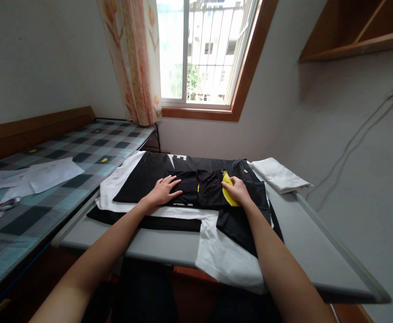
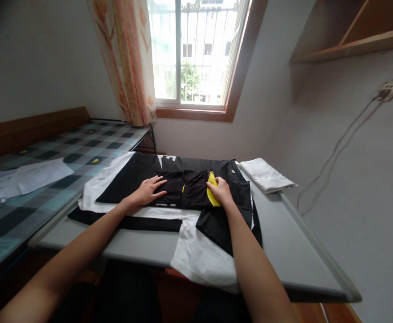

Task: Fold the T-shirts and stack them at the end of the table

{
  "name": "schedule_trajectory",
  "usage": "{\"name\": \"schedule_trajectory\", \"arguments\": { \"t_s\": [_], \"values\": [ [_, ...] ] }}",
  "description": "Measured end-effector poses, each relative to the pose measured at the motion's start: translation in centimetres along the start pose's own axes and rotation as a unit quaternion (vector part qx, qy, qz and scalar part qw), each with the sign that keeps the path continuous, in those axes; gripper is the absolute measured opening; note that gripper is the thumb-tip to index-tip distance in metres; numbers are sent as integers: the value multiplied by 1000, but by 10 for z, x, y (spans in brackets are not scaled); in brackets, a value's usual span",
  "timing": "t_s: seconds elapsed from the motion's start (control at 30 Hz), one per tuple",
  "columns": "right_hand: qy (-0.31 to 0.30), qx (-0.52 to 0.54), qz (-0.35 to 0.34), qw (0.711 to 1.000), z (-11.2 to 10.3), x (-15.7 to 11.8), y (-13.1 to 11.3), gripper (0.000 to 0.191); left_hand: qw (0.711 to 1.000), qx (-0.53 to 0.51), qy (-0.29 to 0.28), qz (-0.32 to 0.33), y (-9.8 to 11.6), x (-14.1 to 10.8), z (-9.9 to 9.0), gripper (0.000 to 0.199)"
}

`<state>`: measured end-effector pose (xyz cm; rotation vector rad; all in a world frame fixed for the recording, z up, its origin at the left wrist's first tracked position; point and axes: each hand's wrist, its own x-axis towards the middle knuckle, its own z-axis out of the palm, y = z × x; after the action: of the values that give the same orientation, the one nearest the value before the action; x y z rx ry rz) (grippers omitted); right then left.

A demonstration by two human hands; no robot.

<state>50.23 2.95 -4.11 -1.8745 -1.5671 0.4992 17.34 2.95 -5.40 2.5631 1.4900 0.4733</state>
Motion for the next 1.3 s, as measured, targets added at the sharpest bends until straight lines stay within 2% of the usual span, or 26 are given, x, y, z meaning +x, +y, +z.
{"name": "schedule_trajectory", "arguments": {
  "t_s": [0.1,0.23,0.3,0.37,0.47,0.53,0.6,0.7,0.77,0.8,0.83,0.9,0.93,0.97,1.03,1.1,1.2,1.27,1.3],
  "values": [
    [-20,74,5,997,-6,0,-2,27,1000,-14,27,-5,-2,0,-5,49],
    [-28,130,19,991,-14,-4,-13,26,992,-71,99,-33,-3,1,-13,33],
    [-29,147,23,988,-18,-6,-23,25,982,-142,120,-43,-2,3,-16,30],
    [-36,160,22,986,-23,-5,-36,25,961,-245,118,-45,0,5,-18,33],
    [-50,147,5,988,-29,1,-63,28,915,-395,69,-30,6,7,-18,41],
    [-55,103,-23,993,-29,7,-85,35,874,-484,32,-30,9,8,-17,45],
    [-63,43,-69,995,-25,12,-109,44,818,-573,5,-55,10,8,-18,52],
    [-65,-25,-116,991,-10,11,-149,46,727,-678,-32,-109,7,8,-24,60],
    [-66,-37,-148,986,5,3,-173,45,682,-716,-48,-144,2,8,-29,62],
    [-93,-25,-166,981,12,-1,-182,48,667,-726,-49,-162,0,8,-31,63],
    [-149,1,-179,973,19,-6,-189,52,657,-731,-48,-179,-3,8,-32,66],
    [-254,47,-185,948,31,-14,-194,52,654,-725,-44,-212,-8,9,-30,68],
    [-279,58,-188,940,36,-15,-192,49,662,-714,-40,-223,-10,9,-28,65],
    [-280,60,-191,939,40,-16,-187,43,677,-699,-37,-227,-12,10,-25,57],
    [-222,53,-202,952,47,-13,-169,31,714,-665,-20,-220,-12,11,-17,43],
    [-141,56,-205,967,53,-8,-147,25,740,-639,9,-209,-10,12,-12,43],
    [-12,71,-193,979,65,-4,-113,27,743,-629,67,-221,-5,13,-11,58],
    [33,69,-201,977,74,-5,-96,33,747,-617,104,-225,-3,12,-16,76],
    [35,70,-207,975,79,-6,-90,38,754,-608,116,-220,-3,11,-20,84]
  ]
}}
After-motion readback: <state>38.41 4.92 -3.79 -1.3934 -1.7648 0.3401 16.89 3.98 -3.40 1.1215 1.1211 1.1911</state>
